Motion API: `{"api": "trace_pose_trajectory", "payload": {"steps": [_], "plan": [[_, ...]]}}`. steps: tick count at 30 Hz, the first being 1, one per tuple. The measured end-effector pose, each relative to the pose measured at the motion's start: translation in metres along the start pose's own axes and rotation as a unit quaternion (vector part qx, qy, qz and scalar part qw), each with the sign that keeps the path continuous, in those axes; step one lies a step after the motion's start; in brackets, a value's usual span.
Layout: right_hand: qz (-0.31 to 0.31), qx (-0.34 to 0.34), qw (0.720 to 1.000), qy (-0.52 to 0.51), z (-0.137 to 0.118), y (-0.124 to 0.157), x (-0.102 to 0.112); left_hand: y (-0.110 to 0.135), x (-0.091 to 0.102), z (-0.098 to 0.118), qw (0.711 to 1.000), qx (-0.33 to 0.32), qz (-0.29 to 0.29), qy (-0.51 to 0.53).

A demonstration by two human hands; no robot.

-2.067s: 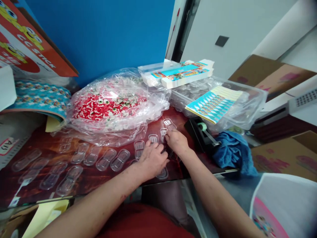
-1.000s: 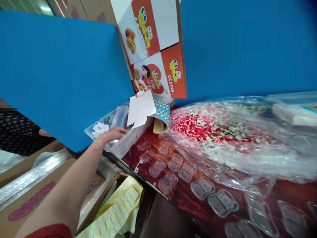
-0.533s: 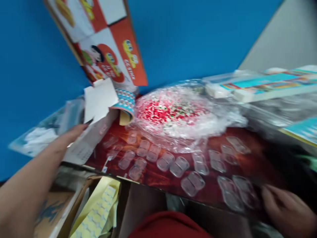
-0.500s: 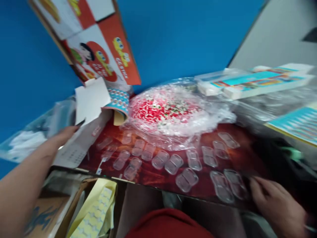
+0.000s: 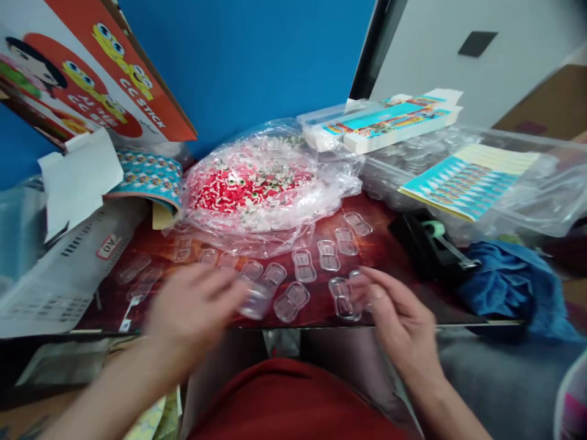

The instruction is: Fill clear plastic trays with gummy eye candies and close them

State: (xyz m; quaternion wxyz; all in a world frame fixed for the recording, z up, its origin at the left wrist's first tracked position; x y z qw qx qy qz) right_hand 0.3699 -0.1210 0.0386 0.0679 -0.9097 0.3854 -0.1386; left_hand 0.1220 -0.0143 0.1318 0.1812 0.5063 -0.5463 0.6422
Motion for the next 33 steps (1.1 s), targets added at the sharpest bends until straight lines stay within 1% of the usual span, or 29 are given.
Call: {"api": "trace_pose_trajectory", "payload": {"steps": [1,2,3,4,5,6,7,8,9,10,11,12,13,14,15,18,19,20,21,22,23,24,25,26,27,28,29,33], "plan": [[-0.113,-0.087,0.985,-0.094,-0.006,0.011,-0.023,-0.011,-0.016,0.026,0.999,-0.045,-0.001,0.022],[-0.202,-0.171,0.951,-0.160,-0.011,0.024,-0.042,-0.022,-0.029,0.049,0.996,-0.075,0.005,0.051],[-0.247,-0.234,0.916,-0.215,-0.016,0.034,-0.054,-0.030,-0.040,0.067,0.992,-0.084,0.009,0.093],[-0.259,-0.280,0.888,-0.258,-0.017,0.039,-0.059,-0.037,-0.046,0.077,0.987,-0.060,0.038,0.146],[-0.240,-0.309,0.873,-0.290,-0.015,0.040,-0.060,-0.041,-0.051,0.080,0.974,-0.010,0.054,0.218],[-0.203,-0.323,0.869,-0.314,-0.012,0.038,-0.057,-0.042,-0.056,0.078,0.949,0.066,0.068,0.302],[-0.162,-0.328,0.871,-0.329,-0.007,0.035,-0.052,-0.039,-0.063,0.073,0.903,0.152,0.068,0.395],[-0.132,-0.329,0.873,-0.335,-0.003,0.032,-0.047,-0.035,-0.073,0.070,0.837,0.230,0.049,0.494],[-0.112,-0.328,0.877,-0.332,0.001,0.030,-0.043,-0.030,-0.083,0.071,0.756,0.289,0.018,0.587],[-0.108,-0.326,0.882,-0.322,0.003,0.029,-0.042,-0.026,-0.092,0.076,0.670,0.326,-0.020,0.667],[-0.113,-0.322,0.888,-0.308,0.003,0.030,-0.042,-0.023,-0.099,0.084,0.592,0.338,-0.057,0.730],[-0.125,-0.315,0.894,-0.293,0.002,0.030,-0.044,-0.023,-0.103,0.093,0.528,0.336,-0.088,0.775],[-0.138,-0.305,0.900,-0.279,0.000,0.032,-0.046,-0.023,-0.106,0.099,0.482,0.335,-0.104,0.803],[-0.151,-0.293,0.906,-0.267,-0.002,0.033,-0.048,-0.024,-0.108,0.103,0.451,0.338,-0.106,0.819],[-0.159,-0.278,0.912,-0.255,-0.004,0.033,-0.050,-0.025,-0.110,0.105,0.432,0.344,-0.100,0.827],[-0.190,-0.229,0.933,-0.202,-0.007,0.034,-0.050,-0.028,-0.113,0.105,0.396,0.362,-0.089,0.839],[-0.190,-0.198,0.947,-0.169,-0.008,0.032,-0.047,-0.027,-0.113,0.103,0.390,0.380,-0.081,0.835],[-0.173,-0.154,0.964,-0.130,-0.011,0.028,-0.041,-0.026,-0.114,0.099,0.390,0.408,-0.067,0.823],[-0.137,-0.097,0.982,-0.087,-0.015,0.023,-0.032,-0.023,-0.114,0.094,0.396,0.442,-0.053,0.803],[-0.092,-0.032,0.994,-0.047,-0.023,0.018,-0.021,-0.020,-0.115,0.090,0.409,0.477,-0.044,0.777],[-0.055,0.029,0.998,-0.015,-0.031,0.014,-0.012,-0.017,-0.115,0.087,0.423,0.506,-0.042,0.750],[-0.046,0.074,0.996,0.003,-0.039,0.012,-0.007,-0.015,-0.114,0.086,0.437,0.522,-0.046,0.731],[-0.071,0.096,0.993,0.006,-0.045,0.010,-0.007,-0.015,-0.114,0.086,0.448,0.525,-0.055,0.721],[-0.116,0.098,0.988,-0.005,-0.049,0.009,-0.010,-0.015,-0.113,0.088,0.455,0.521,-0.065,0.720],[-0.168,0.085,0.982,-0.023,-0.051,0.010,-0.015,-0.015,-0.113,0.089,0.457,0.513,-0.071,0.723],[-0.212,0.062,0.974,-0.045,-0.051,0.011,-0.020,-0.014,-0.113,0.091,0.456,0.508,-0.075,0.727],[-0.238,0.038,0.968,-0.067,-0.050,0.012,-0.025,-0.014,-0.113,0.093,0.453,0.503,-0.083,0.732],[-0.262,-0.074,0.950,-0.154,-0.036,0.018,-0.035,-0.008,-0.116,0.100,0.412,0.480,-0.138,0.762]]}}
Point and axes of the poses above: each hand's wrist, its own y-axis away from the middle knuckle, its own x-axis out of the back of the hand, z = x × y, the point moved 6 cm from there along -y, towards the middle knuckle, and after that the axes turned 6 degrees about z, right-handed, at the moved point
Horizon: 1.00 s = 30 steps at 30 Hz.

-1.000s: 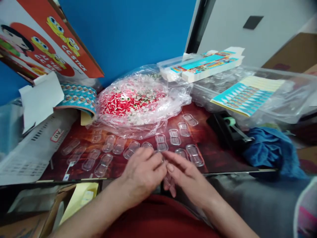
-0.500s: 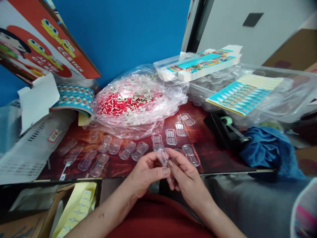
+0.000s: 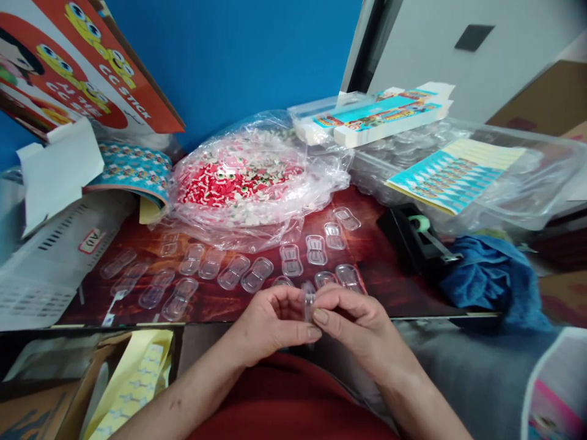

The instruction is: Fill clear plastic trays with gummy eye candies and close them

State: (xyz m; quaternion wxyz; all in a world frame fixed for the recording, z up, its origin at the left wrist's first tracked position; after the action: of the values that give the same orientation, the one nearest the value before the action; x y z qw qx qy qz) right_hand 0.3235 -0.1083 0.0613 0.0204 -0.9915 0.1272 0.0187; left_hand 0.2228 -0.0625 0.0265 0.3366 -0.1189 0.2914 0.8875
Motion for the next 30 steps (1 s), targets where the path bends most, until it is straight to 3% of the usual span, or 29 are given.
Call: {"api": "trace_pose_trajectory", "payload": {"steps": [3,6,8,9,11,12,14,16,18,20,21,22,23,24,26,28,30], "plan": [[0.046,-0.047,0.997,-0.041,0.007,0.003,0.013,0.000,0.005,-0.001,1.000,0.013,-0.003,0.021],[0.184,-0.034,0.979,0.078,-0.003,0.004,0.057,0.000,0.010,-0.003,0.998,0.039,0.013,0.041],[0.277,-0.019,0.925,0.259,-0.011,-0.002,0.092,-0.001,0.009,-0.007,0.996,0.070,0.004,0.061],[0.301,-0.017,0.878,0.371,-0.013,-0.008,0.107,-0.001,0.008,-0.009,0.994,0.085,-0.007,0.074],[0.267,-0.041,0.778,0.567,-0.002,-0.030,0.124,-0.001,0.004,-0.012,0.989,0.104,-0.032,0.104],[0.230,-0.066,0.744,0.624,0.009,-0.042,0.128,-0.001,0.002,-0.013,0.986,0.106,-0.043,0.118],[0.193,-0.090,0.722,0.658,0.028,-0.060,0.132,0.000,0.000,-0.013,0.982,0.106,-0.061,0.143],[0.195,-0.083,0.724,0.656,0.032,-0.067,0.124,0.002,0.001,-0.012,0.979,0.101,-0.079,0.158],[0.210,-0.029,0.760,0.615,0.020,-0.058,0.104,0.004,0.002,-0.012,0.977,0.095,-0.098,0.165],[0.182,0.041,0.851,0.490,0.005,-0.036,0.074,0.004,0.001,-0.014,0.975,0.097,-0.119,0.164],[0.128,0.055,0.906,0.399,0.002,-0.023,0.055,0.005,-0.001,-0.016,0.973,0.103,-0.132,0.157],[0.071,0.053,0.943,0.320,0.001,-0.010,0.039,0.005,-0.005,-0.020,0.972,0.113,-0.148,0.145],[0.052,0.047,0.960,0.270,0.000,0.002,0.029,0.006,-0.009,-0.025,0.970,0.128,-0.163,0.128],[0.063,0.041,0.967,0.243,0.000,0.012,0.028,0.006,-0.013,-0.030,0.968,0.145,-0.173,0.108],[0.153,0.034,0.954,0.257,0.002,0.025,0.050,0.007,-0.017,-0.040,0.969,0.177,-0.163,0.050],[0.243,0.020,0.908,0.341,0.007,0.028,0.091,0.007,-0.014,-0.046,0.975,0.186,-0.124,-0.025],[0.250,-0.019,0.841,0.480,0.017,0.021,0.131,0.006,-0.008,-0.046,0.977,0.173,-0.091,-0.087]]}}
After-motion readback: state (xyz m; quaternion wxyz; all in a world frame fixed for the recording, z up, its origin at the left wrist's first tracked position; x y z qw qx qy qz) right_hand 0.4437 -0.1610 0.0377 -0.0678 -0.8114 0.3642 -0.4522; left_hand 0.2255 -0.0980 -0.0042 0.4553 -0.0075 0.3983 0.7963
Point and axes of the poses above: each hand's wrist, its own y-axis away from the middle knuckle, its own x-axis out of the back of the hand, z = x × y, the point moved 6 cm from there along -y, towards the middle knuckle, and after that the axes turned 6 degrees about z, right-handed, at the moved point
